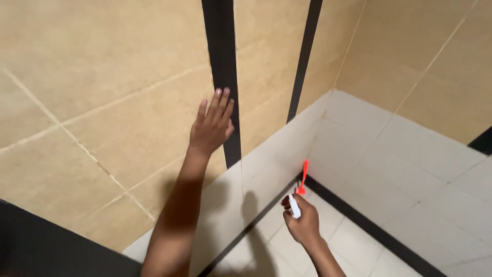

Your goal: The person sprays a cleaning solution from a white spray bottle onto the floor tiles and the base of the wall tiles. They then use their hands to wipe and rub the sprayed areas along the black skirting board and the lower wall sections.

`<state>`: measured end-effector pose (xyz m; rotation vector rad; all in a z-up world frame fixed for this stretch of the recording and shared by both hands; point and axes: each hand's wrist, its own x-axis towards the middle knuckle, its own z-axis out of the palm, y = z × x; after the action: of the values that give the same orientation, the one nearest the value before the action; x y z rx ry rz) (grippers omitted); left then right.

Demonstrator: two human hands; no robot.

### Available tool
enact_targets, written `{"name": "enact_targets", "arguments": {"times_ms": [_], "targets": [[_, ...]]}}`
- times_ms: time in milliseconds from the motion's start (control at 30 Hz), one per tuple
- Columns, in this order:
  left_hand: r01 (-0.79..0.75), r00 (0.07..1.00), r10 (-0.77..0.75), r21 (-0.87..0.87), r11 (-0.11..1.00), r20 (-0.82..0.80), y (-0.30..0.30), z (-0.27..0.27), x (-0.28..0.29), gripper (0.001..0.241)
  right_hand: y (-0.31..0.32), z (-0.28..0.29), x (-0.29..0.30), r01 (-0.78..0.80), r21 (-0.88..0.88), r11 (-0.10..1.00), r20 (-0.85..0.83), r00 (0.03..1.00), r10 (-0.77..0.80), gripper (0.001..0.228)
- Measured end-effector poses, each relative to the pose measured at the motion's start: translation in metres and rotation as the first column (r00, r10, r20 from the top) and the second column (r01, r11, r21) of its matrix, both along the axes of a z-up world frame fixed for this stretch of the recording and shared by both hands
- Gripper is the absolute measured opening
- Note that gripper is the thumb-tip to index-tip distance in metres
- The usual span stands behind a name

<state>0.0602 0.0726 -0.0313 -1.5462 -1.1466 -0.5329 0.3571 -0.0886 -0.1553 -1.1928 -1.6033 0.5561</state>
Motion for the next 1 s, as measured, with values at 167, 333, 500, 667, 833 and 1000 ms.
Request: {"name": "enact_targets", "arguments": {"times_ms": [167,333,500,667,833,1000], "targets": [[-0.019,1.000,0.019,0.002,1.000,-0.003,0.000,0.000,0.000,0.055,-0.003,-0.023,-0.006,0.146,-0.336,0.930,0.159,0.983,-0.096,0.010],[-0.041,0.999,0.041,0.020,0.999,-0.013,0.002,0.001,0.000,0.054,-0.006,0.005,-0.022,-0.010,-0.156,0.988,0.004,1.000,0.011,0.025],[-0.071,0.997,0.071,0.030,0.997,-0.028,0.000,0.004,0.002,0.058,0.016,-0.009,0.001,0.007,-0.029,1.000,-0.023,1.000,-0.007,0.018],[-0.066,0.998,0.067,0.014,0.998,-0.023,0.000,0.002,0.002,0.059,0.014,0.057,-0.002,0.058,0.163,0.985,-0.048,0.998,-0.051,0.017],[-0.063,0.998,0.063,-0.002,0.998,-0.012,-0.002,0.003,0.003,0.059,0.019,0.077,0.011,0.074,0.299,0.951,-0.103,0.994,-0.045,0.030],[-0.070,0.998,0.070,-0.016,0.997,-0.004,-0.003,0.005,0.004,0.060,0.019,0.074,0.030,0.037,0.333,0.942,-0.094,0.996,-0.006,0.018]]}}
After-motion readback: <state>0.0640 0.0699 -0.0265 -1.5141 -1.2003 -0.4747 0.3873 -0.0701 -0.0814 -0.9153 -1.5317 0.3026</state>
